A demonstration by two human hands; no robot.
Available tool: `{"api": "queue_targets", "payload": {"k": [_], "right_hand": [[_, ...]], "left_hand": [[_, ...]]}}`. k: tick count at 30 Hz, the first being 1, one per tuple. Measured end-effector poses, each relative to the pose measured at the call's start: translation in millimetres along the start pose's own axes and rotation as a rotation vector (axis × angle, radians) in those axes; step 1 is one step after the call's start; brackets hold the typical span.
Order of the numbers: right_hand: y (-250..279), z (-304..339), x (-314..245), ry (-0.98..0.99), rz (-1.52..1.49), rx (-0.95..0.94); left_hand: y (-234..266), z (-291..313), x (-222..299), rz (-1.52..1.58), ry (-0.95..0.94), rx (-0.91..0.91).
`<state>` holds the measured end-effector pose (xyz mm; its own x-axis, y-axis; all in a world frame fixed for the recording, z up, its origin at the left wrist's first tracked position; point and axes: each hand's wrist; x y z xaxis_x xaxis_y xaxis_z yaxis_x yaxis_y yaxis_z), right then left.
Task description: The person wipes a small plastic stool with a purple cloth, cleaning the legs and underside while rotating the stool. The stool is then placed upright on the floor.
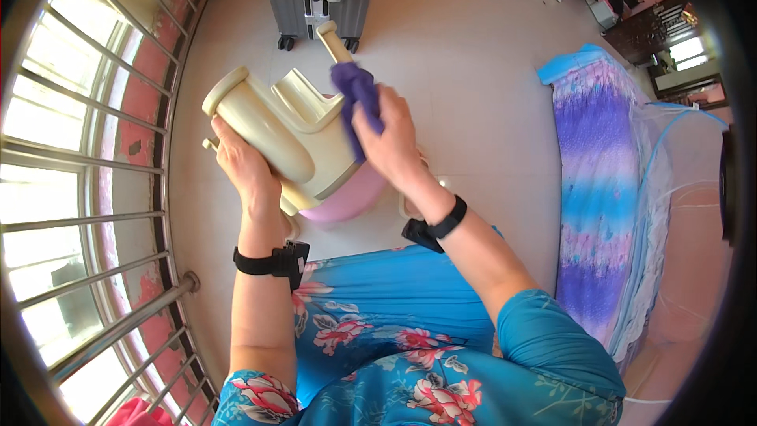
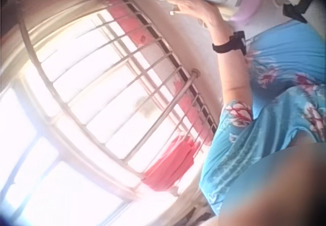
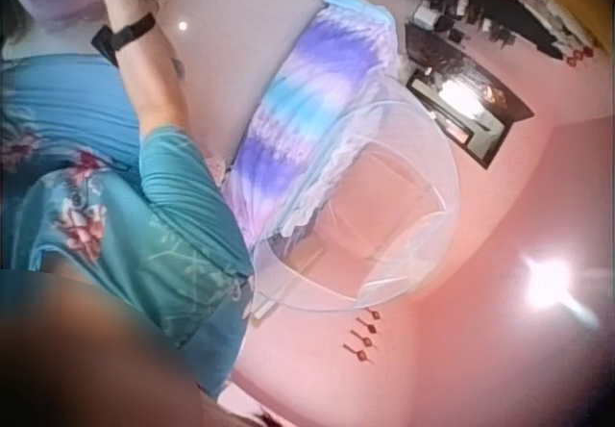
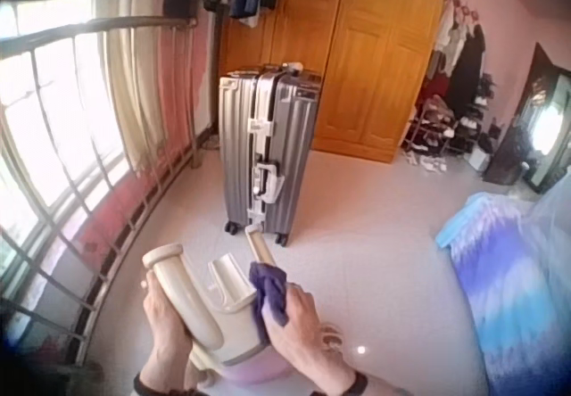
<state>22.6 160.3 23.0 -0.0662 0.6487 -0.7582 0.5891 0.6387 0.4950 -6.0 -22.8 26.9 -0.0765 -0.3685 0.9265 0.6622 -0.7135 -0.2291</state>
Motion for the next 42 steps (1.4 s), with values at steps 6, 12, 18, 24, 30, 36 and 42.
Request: {"api": "queue_targets", "payload": {"k": [6,12,18,24,30,36,42], "right_hand": [[11,27,-21,0.549,-0.097,-0.147],[10,-31,69,-0.022,0.519,-0.177],[37,-52,80,-0.160,0.249,-0.008],[5,-18,19,-0.100,-0.098,-0.122],[23,34,-63,0.567,-0.475,-0.592],[36,4,-54,0.306,-0.427,-0.089],[9,23,-53,0.785,0.109,-0.066]], "left_hand": [[0,-5,-1,0.058,-0.033,-0.050],[1,-7,4,0.000,-0.005,0.048],[4,-8,-1,-0.021,-0.010,0.026],[-2,-4,-2,0.004,-0.046,0.082],[0,9,10,-0.075,0.001,-0.106],[4,3,11,-0.110,0.179,-0.218],[9,3,9,0.279,0.521,-0.551]]}}
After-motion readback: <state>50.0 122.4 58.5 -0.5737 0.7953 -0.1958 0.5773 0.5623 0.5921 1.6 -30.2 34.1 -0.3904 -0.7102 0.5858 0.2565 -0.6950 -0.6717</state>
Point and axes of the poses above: each hand's wrist, its own z-axis away from the middle knuckle, its own y-axis out of the back of the hand, x = y × z, and after that the axes turned 14 degrees about x, right-handed
